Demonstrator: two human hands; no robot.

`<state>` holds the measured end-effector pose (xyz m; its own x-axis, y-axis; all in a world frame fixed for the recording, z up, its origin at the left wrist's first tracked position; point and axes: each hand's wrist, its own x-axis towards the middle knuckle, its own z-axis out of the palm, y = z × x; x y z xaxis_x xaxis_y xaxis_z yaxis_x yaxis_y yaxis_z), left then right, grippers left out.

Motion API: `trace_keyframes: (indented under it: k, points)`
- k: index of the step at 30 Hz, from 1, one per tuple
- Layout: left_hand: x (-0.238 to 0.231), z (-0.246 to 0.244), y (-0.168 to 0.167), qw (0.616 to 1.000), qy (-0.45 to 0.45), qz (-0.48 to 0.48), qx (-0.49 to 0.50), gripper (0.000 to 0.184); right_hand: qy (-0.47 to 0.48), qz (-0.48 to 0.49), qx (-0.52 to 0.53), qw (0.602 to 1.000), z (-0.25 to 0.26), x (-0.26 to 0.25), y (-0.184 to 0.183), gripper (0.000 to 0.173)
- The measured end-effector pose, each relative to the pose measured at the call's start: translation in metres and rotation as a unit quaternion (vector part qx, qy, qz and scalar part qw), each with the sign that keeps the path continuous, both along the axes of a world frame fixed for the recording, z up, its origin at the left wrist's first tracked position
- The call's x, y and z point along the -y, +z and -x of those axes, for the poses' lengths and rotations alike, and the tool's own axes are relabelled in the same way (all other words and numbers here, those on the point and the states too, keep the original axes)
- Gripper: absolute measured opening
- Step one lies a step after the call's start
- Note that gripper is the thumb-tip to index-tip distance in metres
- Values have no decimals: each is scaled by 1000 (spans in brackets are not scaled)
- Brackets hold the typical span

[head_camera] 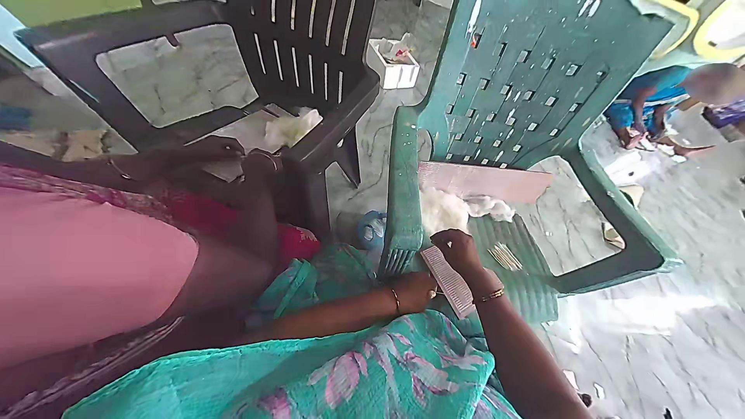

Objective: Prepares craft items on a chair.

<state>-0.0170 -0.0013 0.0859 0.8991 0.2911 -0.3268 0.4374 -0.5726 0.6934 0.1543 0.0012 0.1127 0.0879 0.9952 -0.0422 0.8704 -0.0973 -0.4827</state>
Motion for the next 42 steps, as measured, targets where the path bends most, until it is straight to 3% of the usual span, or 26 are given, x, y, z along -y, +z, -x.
trace_keyframes:
  k: [5, 9, 12, 15, 20, 26, 31, 34, 39, 42]
  points:
    - [6, 3, 5, 1000, 8, -27, -1, 35, -128, -29, -102, 986, -2, 24, 7, 20]
    - [7, 6, 3, 999, -4, -47, 10, 34, -231, -55, -282, 930, -3, 33, 2, 18]
    - [6, 6, 0, 998, -9, -52, 20, 34, -258, -30, -334, 906, -4, 29, 3, 19]
    - [6, 6, -3, 998, -8, -50, 27, 34, -234, -18, -293, 927, -12, 16, -4, 18]
    - [5, 5, -2, 999, -16, -51, 11, 34, -174, 22, -56, 983, -17, -10, -3, 26]
    - [1, 4, 2, 998, -43, -34, 4, 34, -132, 55, 33, 989, -10, -29, -22, 39]
    - [1, 6, 1, 998, -51, -25, 11, 34, -125, 98, 106, 982, -8, -35, -27, 27]
    - [2, 5, -3, 998, -53, -33, 22, 34, -109, 96, 94, 985, -20, -34, -29, 24]
    - [3, 5, -2, 998, -45, -43, 16, 35, -40, 65, -59, 995, -36, -10, -10, 26]
    - [5, 6, -6, 998, -32, -50, 34, 34, -93, 10, -169, 981, -36, 13, -3, 24]
